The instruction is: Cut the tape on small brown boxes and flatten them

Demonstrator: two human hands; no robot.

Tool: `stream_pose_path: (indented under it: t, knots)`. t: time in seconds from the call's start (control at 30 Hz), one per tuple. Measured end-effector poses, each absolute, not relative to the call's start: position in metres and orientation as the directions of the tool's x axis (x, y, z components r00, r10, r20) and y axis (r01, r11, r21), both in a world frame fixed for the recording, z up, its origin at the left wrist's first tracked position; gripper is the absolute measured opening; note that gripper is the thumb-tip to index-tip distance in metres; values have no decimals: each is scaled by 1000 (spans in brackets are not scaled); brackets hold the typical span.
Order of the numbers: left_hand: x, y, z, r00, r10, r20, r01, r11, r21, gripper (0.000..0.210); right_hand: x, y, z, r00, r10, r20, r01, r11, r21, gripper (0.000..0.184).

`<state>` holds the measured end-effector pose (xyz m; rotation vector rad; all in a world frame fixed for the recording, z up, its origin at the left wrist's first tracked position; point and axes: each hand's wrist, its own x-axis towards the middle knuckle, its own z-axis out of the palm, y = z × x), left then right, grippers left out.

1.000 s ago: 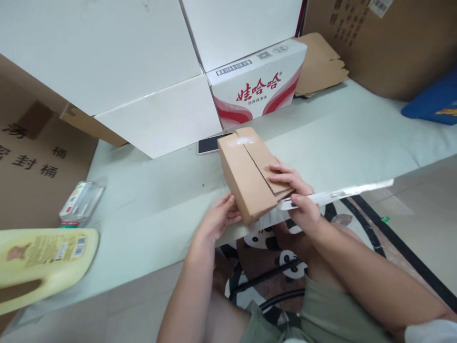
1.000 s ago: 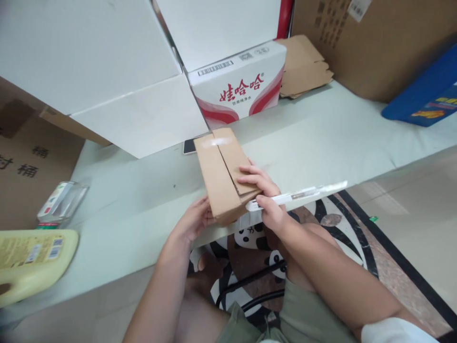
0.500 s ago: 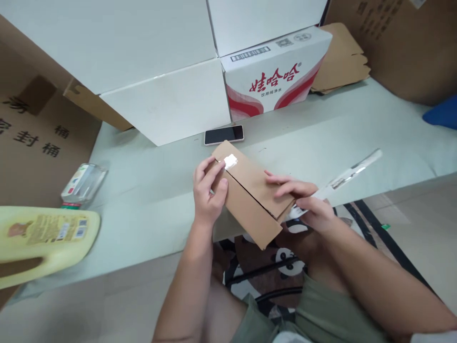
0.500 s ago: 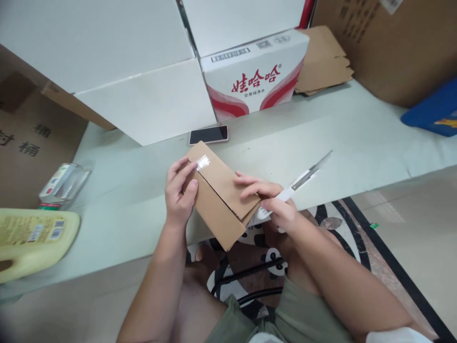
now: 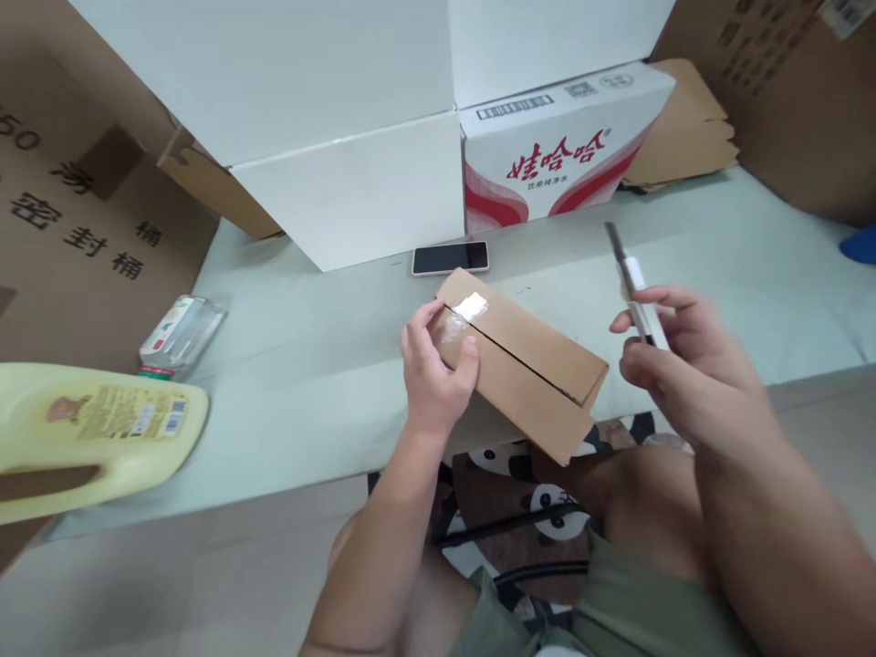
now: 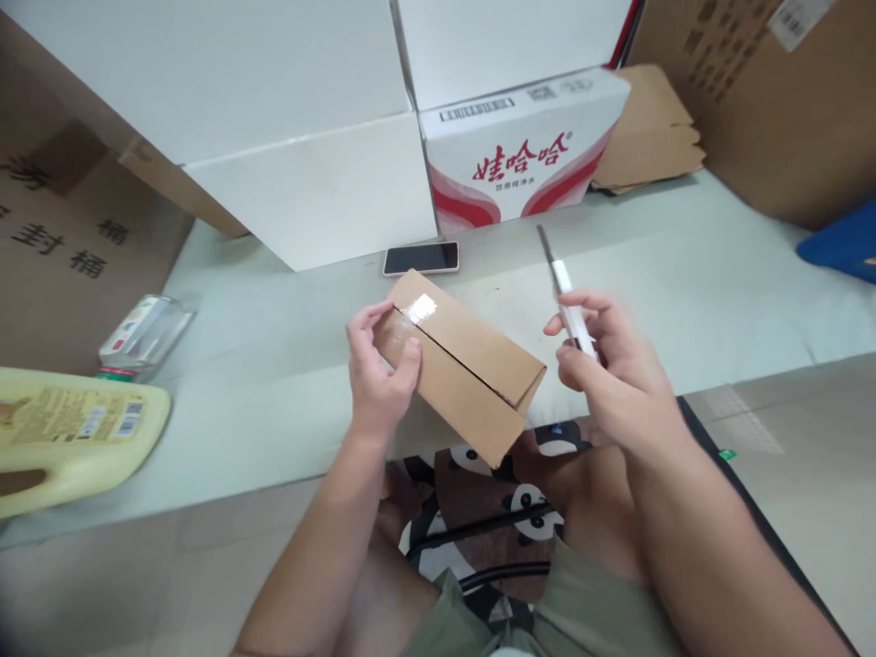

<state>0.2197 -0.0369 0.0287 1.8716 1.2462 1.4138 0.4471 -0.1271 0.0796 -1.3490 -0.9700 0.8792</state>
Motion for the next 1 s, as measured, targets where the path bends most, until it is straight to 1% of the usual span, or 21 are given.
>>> stream_pose_path:
  t: [0.07, 0.1, 0.17, 0.2, 0.23, 0.27, 0.33, 0.37, 0.4, 0.47, 0.57, 0.7, 0.8, 1.0]
  knots:
    - [222, -37, 28, 48, 874, 483, 366, -465, 806, 48, 442, -132, 100, 187, 976, 111, 16, 110, -994, 43]
    - [223, -37, 28, 48, 872, 487, 362, -470, 805, 48, 438, -132, 108, 96, 986, 136, -14, 137, -990, 47]
    - [224, -35, 27, 41, 869, 493, 344, -475, 810, 49, 428, -127, 118, -40, 985, 170, -52, 168, -984, 66]
    - [224, -34, 27, 36, 871, 490, 332, -473, 816, 50, 422, -123, 119, -75, 982, 172, -48, 169, -984, 74]
    - [224, -34, 26, 33, 875, 484, 320, -468, 824, 51, 415, -119, 118, -73, 981, 177, -31, 175, -984, 75]
    - [224, -34, 26, 34, 880, 474, 310, -461, 832, 53, 409, -114, 115, -36, 982, 184, -2, 184, -983, 67]
    - [224, -34, 25, 41, 887, 460, 301, -449, 841, 55, 399, -106, 106, 91, 974, 205, 81, 198, -977, 36]
    - [224, -34, 25, 45, 889, 456, 304, -447, 841, 55, 394, -102, 102, 154, 962, 226, 131, 206, -970, 24]
    - [224, -35, 25, 46, 889, 456, 308, -447, 840, 56, 391, -100, 98, 193, 949, 248, 184, 213, -960, 21]
    - [223, -35, 25, 48, 887, 460, 321, -450, 834, 57, 386, -97, 95, 187, 944, 272, 281, 214, -935, 25]
    - [223, -35, 25, 64, 885, 461, 332, -454, 827, 57, 382, -94, 97, 91, 960, 265, 406, 207, -890, 26]
    - [224, -34, 26, 76, 888, 454, 341, -451, 825, 54, 383, -92, 98, 14, 959, 283, 563, 227, -795, 30]
    - [224, -34, 26, 79, 887, 454, 342, -452, 824, 54, 384, -93, 96, -26, 955, 295, 583, 254, -771, 30]
    - [225, -33, 25, 87, 876, 474, 332, -474, 815, 53, 382, -92, 96, -36, 945, 324, 614, 277, -739, 30]
